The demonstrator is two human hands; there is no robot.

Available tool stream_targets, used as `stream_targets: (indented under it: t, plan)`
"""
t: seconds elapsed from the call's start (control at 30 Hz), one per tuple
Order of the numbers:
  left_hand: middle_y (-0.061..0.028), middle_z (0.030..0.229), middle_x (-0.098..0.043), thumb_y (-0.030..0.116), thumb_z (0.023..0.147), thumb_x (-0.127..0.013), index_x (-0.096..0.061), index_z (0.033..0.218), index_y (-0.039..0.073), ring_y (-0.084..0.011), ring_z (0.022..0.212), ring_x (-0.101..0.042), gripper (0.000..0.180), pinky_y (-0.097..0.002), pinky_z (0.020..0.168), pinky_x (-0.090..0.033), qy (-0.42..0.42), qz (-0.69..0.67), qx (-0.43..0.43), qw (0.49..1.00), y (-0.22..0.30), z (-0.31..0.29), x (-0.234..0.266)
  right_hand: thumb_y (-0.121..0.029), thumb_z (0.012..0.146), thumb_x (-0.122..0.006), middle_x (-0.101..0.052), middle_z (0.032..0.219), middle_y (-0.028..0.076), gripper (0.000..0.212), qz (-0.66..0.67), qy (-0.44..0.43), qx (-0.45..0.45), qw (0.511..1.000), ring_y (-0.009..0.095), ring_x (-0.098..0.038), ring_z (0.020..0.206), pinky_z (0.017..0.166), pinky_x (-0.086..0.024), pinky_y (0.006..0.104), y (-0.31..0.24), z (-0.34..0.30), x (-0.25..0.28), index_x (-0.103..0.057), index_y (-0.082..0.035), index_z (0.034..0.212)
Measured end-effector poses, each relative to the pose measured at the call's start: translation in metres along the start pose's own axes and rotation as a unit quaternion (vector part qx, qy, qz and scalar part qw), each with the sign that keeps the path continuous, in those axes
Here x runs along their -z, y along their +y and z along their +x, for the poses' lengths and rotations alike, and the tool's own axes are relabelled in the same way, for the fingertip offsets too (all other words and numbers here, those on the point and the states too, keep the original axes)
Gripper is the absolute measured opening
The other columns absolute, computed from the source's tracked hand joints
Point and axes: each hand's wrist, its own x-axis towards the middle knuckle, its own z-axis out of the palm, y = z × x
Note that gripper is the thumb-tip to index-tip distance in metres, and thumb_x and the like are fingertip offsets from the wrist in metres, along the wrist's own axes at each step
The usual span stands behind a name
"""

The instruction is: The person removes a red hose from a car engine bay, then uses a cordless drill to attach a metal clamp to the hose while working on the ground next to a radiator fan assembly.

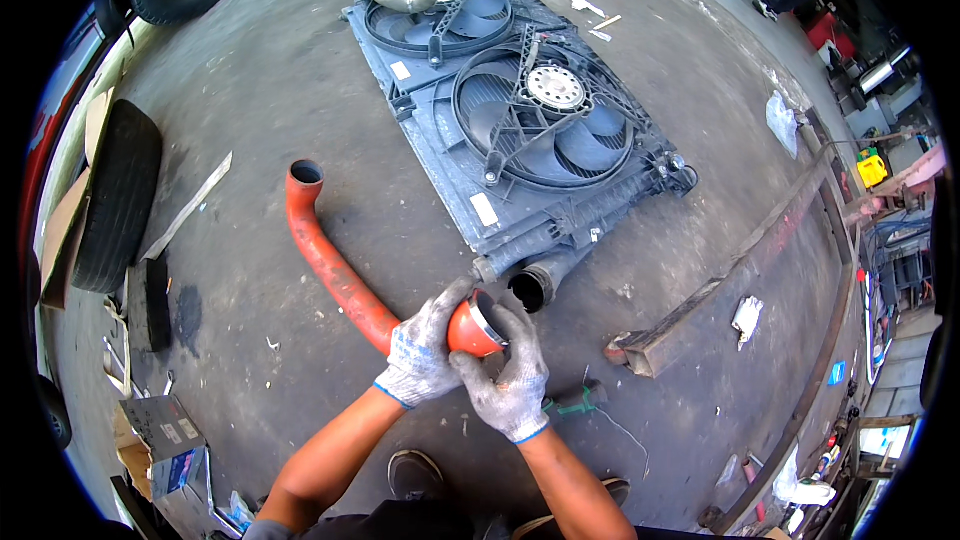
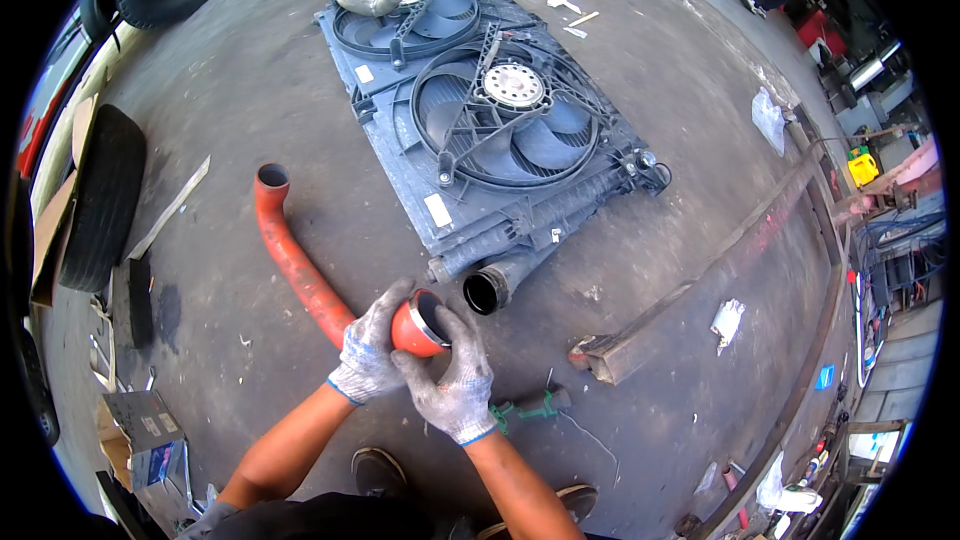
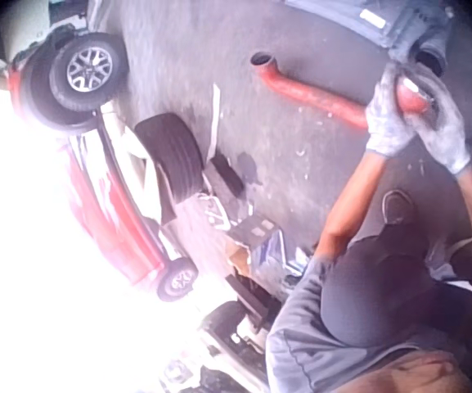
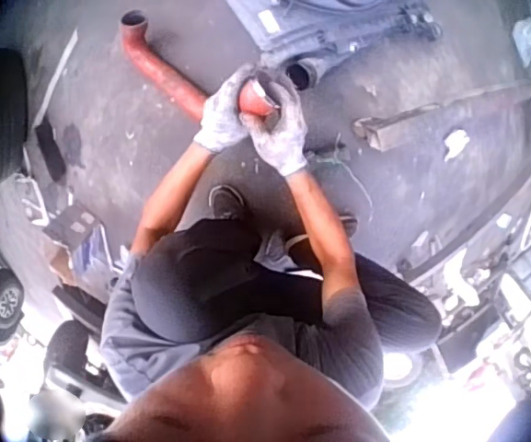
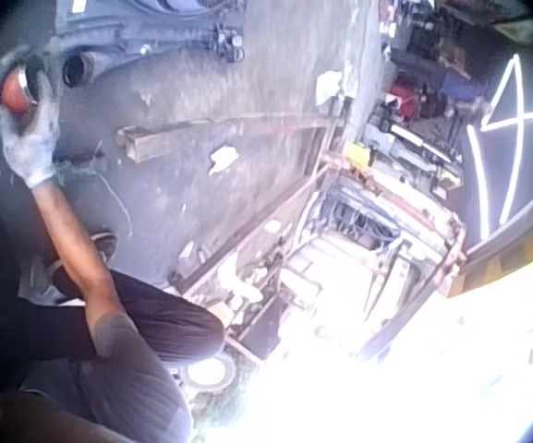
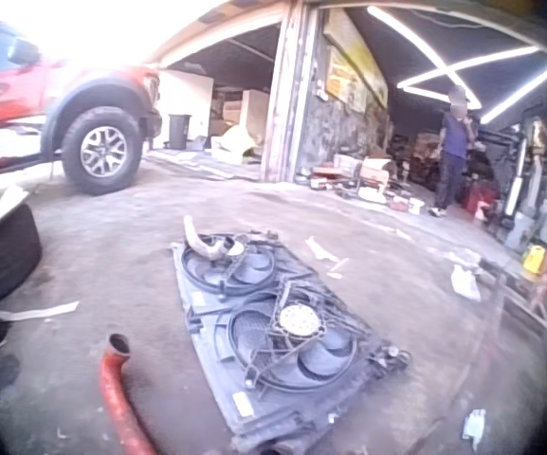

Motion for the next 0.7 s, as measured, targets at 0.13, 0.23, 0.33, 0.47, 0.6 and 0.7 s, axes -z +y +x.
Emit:
stream_targets:
  t: [0.13, 0.23, 0.33, 0.47, 0.6, 0.7]
  plan:
    - [-0.0230, 0.134, -0.079, 0.022, 0.072, -0.106, -0.064, 0.153, 0.004, -0.0430, 0.114, -0.082, 0.093, -0.0510, 0.097, -0.068, -0.001, -0.023, 0.004, 1.000, 0.003, -0.004, 0.015, -0.019, 0.089, -0.103, -0.063, 0.160, 0.032, 0.081, 0.000, -0.015, 0.011, 1.000, 0.045, -0.066, 0.148, 0.121, -0.057, 0.0524, -0.009, -0.005, 0.006, -0.062, 0.006, 0.155]
    - [-0.0223, 0.142, -0.076, 0.027, 0.071, -0.114, -0.055, 0.156, 0.001, -0.0381, 0.127, -0.080, 0.107, -0.0492, 0.108, -0.066, -0.023, -0.025, 0.006, 0.999, -0.007, -0.017, 0.027, -0.021, 0.089, -0.102, -0.078, 0.142, 0.027, 0.056, 0.042, -0.033, 0.046, 0.998, 0.047, -0.074, 0.138, 0.116, -0.060, 0.0524, -0.022, 0.008, 0.014, -0.080, 0.002, 0.136]
    - [-0.0220, 0.143, -0.076, 0.029, 0.068, -0.116, -0.052, 0.157, 0.001, -0.0365, 0.128, -0.079, 0.114, -0.0485, 0.110, -0.065, -0.042, -0.027, 0.001, 0.999, -0.003, -0.016, 0.046, -0.018, 0.089, -0.100, -0.082, 0.139, 0.021, 0.047, -0.055, -0.108, 0.156, 0.980, 0.046, -0.075, 0.136, 0.113, -0.062, 0.0528, -0.030, 0.025, 0.035, -0.084, 0.000, 0.129]
    - [-0.0215, 0.143, -0.075, 0.033, 0.065, -0.117, -0.052, 0.157, 0.000, -0.0367, 0.129, -0.078, 0.118, -0.0490, 0.113, -0.063, -0.039, -0.039, 0.027, 0.998, 0.002, -0.016, 0.062, -0.007, 0.085, -0.093, -0.082, 0.137, 0.016, 0.046, -0.063, -0.117, 0.229, 0.964, 0.040, -0.078, 0.131, 0.110, -0.064, 0.0507, -0.036, 0.031, 0.029, -0.082, -0.004, 0.130]
    - [-0.0216, 0.147, -0.073, 0.033, 0.069, -0.115, -0.054, 0.158, 0.000, -0.0370, 0.132, -0.077, 0.113, -0.0487, 0.114, -0.063, -0.002, -0.045, 0.041, 0.998, 0.002, -0.020, 0.074, -0.009, 0.087, -0.088, -0.082, 0.136, 0.015, 0.048, -0.125, -0.063, 0.264, 0.954, 0.037, -0.080, 0.127, 0.105, -0.066, 0.0486, -0.054, 0.029, 0.011, -0.081, -0.004, 0.134]
    - [-0.0216, 0.148, -0.072, 0.033, 0.072, -0.114, -0.053, 0.158, 0.000, -0.0363, 0.131, -0.077, 0.111, -0.0490, 0.113, -0.063, 0.029, -0.056, 0.046, 0.997, 0.006, -0.020, 0.073, -0.011, 0.091, -0.086, -0.081, 0.136, 0.016, 0.047, -0.178, -0.037, 0.267, 0.946, 0.036, -0.081, 0.126, 0.099, -0.067, 0.0454, -0.060, 0.021, 0.000, -0.080, -0.003, 0.137]
